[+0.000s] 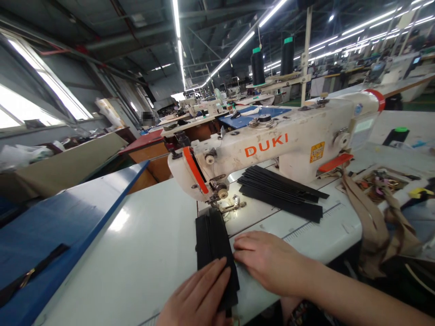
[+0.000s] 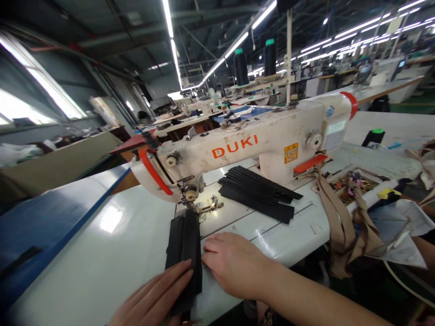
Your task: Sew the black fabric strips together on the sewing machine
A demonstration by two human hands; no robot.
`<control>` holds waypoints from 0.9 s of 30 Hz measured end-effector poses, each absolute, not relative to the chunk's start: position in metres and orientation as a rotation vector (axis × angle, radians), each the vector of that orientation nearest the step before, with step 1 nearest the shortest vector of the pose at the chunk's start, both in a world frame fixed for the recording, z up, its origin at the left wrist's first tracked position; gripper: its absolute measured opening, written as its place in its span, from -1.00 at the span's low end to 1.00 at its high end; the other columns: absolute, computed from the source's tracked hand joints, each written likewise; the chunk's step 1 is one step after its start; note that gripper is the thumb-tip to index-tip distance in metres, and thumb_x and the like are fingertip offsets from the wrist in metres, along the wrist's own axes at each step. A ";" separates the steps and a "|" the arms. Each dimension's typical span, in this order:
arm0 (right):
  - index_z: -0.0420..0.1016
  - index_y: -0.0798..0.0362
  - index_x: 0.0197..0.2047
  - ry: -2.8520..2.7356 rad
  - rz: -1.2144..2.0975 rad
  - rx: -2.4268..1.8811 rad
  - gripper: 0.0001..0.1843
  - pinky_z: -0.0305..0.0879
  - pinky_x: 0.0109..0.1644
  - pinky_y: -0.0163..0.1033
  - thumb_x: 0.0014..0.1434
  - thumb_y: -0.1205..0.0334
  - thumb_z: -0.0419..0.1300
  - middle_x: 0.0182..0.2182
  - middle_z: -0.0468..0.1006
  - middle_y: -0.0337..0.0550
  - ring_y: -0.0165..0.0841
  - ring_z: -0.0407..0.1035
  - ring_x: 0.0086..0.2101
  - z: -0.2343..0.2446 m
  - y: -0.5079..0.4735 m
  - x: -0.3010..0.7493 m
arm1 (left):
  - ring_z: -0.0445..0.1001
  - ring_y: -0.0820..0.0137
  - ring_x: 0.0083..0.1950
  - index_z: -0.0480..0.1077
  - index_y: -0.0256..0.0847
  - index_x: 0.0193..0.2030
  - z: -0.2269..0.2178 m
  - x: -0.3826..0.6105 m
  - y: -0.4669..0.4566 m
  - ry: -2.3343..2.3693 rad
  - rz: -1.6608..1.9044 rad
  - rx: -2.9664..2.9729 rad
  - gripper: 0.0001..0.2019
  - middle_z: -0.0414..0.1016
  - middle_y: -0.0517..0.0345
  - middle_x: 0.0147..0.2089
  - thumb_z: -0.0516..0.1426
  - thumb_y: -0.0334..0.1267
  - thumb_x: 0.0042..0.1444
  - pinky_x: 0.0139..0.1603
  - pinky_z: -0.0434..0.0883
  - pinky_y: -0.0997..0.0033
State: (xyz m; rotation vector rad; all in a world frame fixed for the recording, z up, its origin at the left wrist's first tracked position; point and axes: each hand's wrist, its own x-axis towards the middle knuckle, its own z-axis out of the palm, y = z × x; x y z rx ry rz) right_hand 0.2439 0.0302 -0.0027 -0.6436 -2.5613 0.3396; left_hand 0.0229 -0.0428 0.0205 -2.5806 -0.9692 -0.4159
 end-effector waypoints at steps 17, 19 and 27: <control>0.44 0.13 -0.11 -2.755 0.099 -0.437 -0.70 0.23 0.08 -0.14 0.30 0.06 0.10 -0.22 0.52 -0.09 -0.25 0.35 -0.16 0.005 0.026 0.241 | 0.44 0.16 0.15 0.39 -0.44 0.08 0.011 0.021 0.039 -1.455 -0.334 -2.533 -0.46 0.48 -0.21 0.10 -0.02 -0.64 -0.10 0.15 0.41 0.11; 0.46 0.09 -0.16 -2.744 -0.030 -0.388 -0.77 0.18 0.12 -0.10 0.32 0.12 0.07 -0.26 0.52 -0.13 -0.26 0.34 -0.19 0.008 0.027 0.235 | 0.44 0.16 0.15 0.39 -0.44 0.08 0.011 0.021 0.039 -1.450 -0.334 -2.535 -0.47 0.48 -0.21 0.10 0.00 -0.63 -0.09 0.15 0.42 0.14; 0.50 0.11 -0.30 -2.618 -0.176 -0.213 -0.86 0.24 0.05 -0.14 0.23 0.29 0.12 -0.30 0.53 -0.10 -0.24 0.34 -0.22 -0.001 0.025 0.229 | 0.44 0.18 0.15 0.38 -0.44 0.10 0.007 0.020 0.040 -1.477 -0.308 -2.501 -0.46 0.46 -0.20 0.14 0.01 -0.62 -0.09 0.15 0.42 0.18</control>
